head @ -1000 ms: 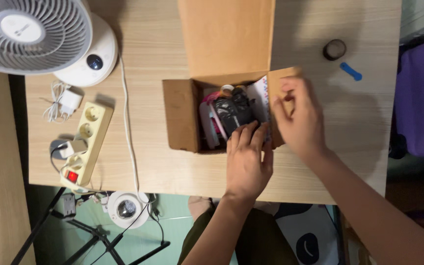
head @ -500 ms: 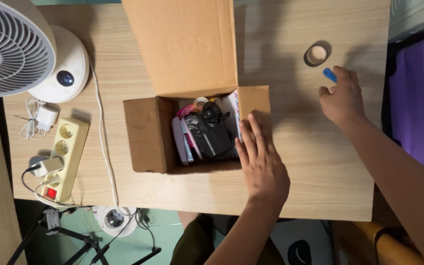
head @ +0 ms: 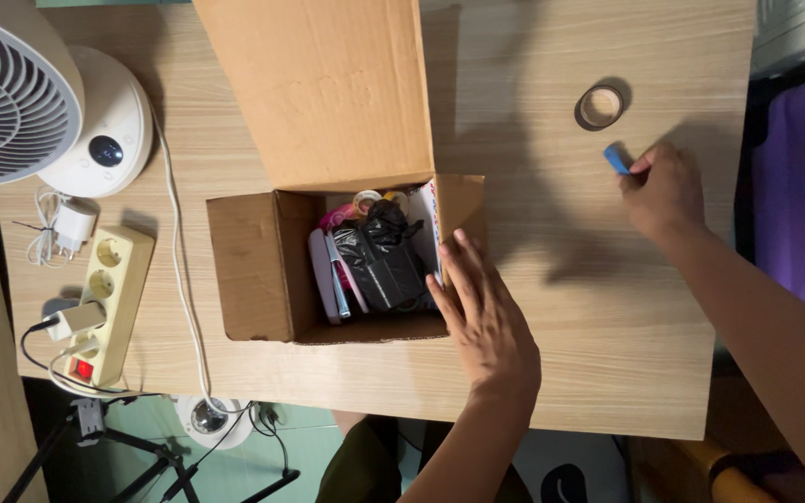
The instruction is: The person packs a stapler, scissors, tape and a camera into a cardboard box, folds the flaps closed, and sets the box on a cabinet. They then carry a printed box to the table, open it, and take out English textbooks, a small lamp and a potted plant, placing the items on the table.
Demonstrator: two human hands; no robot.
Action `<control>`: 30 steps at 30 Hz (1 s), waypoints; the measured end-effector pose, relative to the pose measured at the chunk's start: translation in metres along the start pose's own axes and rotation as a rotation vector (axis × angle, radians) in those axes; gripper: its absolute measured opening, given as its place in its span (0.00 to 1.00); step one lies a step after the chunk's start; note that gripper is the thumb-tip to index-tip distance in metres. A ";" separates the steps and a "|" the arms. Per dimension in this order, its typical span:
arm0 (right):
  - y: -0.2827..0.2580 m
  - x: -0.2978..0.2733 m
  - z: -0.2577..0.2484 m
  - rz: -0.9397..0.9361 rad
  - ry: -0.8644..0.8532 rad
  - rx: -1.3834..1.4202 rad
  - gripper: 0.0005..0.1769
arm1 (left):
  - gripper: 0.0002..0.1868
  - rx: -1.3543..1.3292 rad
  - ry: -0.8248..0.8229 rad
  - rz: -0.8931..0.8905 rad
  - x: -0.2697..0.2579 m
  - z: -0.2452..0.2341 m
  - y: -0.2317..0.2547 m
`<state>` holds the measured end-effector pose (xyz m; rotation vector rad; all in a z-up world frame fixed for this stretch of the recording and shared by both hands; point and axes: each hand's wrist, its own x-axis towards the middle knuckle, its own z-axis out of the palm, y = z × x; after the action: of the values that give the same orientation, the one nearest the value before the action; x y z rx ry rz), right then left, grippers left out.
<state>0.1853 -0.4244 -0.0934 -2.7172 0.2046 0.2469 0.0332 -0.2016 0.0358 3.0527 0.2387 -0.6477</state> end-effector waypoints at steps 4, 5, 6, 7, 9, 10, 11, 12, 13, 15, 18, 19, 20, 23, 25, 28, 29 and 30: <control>-0.012 0.010 -0.014 -0.099 0.075 0.150 0.16 | 0.46 -0.003 -0.004 -0.004 0.000 -0.001 0.001; -0.017 0.014 -0.017 -0.150 0.112 0.182 0.20 | 0.47 -0.002 -0.033 0.003 0.000 -0.001 0.000; -0.021 0.018 -0.020 -0.210 0.091 0.186 0.20 | 0.47 0.000 -0.062 0.011 0.001 -0.002 -0.001; -0.026 0.021 -0.023 -0.270 0.070 0.189 0.22 | 0.46 -0.006 -0.045 0.010 0.001 -0.002 -0.001; -0.033 0.025 -0.025 -0.349 0.030 0.147 0.22 | 0.46 -0.016 -0.014 0.008 0.000 -0.003 -0.001; -0.036 0.027 -0.024 -0.369 0.012 0.102 0.21 | 0.46 -0.018 -0.015 0.011 -0.001 -0.003 -0.001; -0.039 0.029 -0.023 -0.389 -0.006 0.058 0.20 | 0.46 -0.019 -0.016 0.013 -0.001 -0.003 -0.001; -0.040 0.030 -0.022 -0.354 -0.026 0.032 0.19 | 0.46 -0.020 -0.016 0.015 -0.001 -0.003 -0.001; -0.041 0.031 -0.020 -0.320 -0.046 0.006 0.18 | 0.46 -0.020 -0.031 0.020 0.000 -0.003 -0.002; -0.042 0.030 -0.019 -0.297 -0.055 -0.027 0.15 | 0.47 -0.020 -0.060 0.030 0.000 -0.004 -0.002; -0.047 0.019 -0.022 -0.331 -0.017 -0.035 0.12 | 0.46 -0.068 -0.001 0.030 -0.001 -0.004 -0.004; -0.051 0.014 -0.025 -0.344 0.002 -0.029 0.12 | 0.46 -0.070 0.004 0.038 -0.002 -0.004 -0.005; -0.058 0.008 -0.029 -0.356 0.021 -0.023 0.12 | 0.46 -0.072 0.009 0.046 -0.003 -0.005 -0.006; -0.091 -0.012 -0.045 -0.354 0.066 0.125 0.10 | 0.45 -0.096 0.088 0.060 -0.005 -0.008 -0.009; -0.121 -0.032 -0.055 -0.396 0.076 0.244 0.07 | 0.45 -0.137 0.110 0.078 -0.008 -0.011 -0.011; -0.166 -0.069 -0.070 -0.458 0.066 0.349 0.08 | 0.45 -0.256 0.094 0.129 -0.011 -0.012 -0.018; -0.181 -0.083 -0.072 -0.479 0.057 0.373 0.08 | 0.45 -0.312 0.112 0.148 -0.011 -0.012 -0.022; -0.196 -0.096 -0.073 -0.522 0.035 0.397 0.08 | 0.44 -0.367 0.129 0.166 -0.013 -0.012 -0.025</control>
<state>0.1367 -0.2656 0.0660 -2.2791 -0.4026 0.0031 0.0225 -0.1778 0.0520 2.7235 0.0904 -0.3511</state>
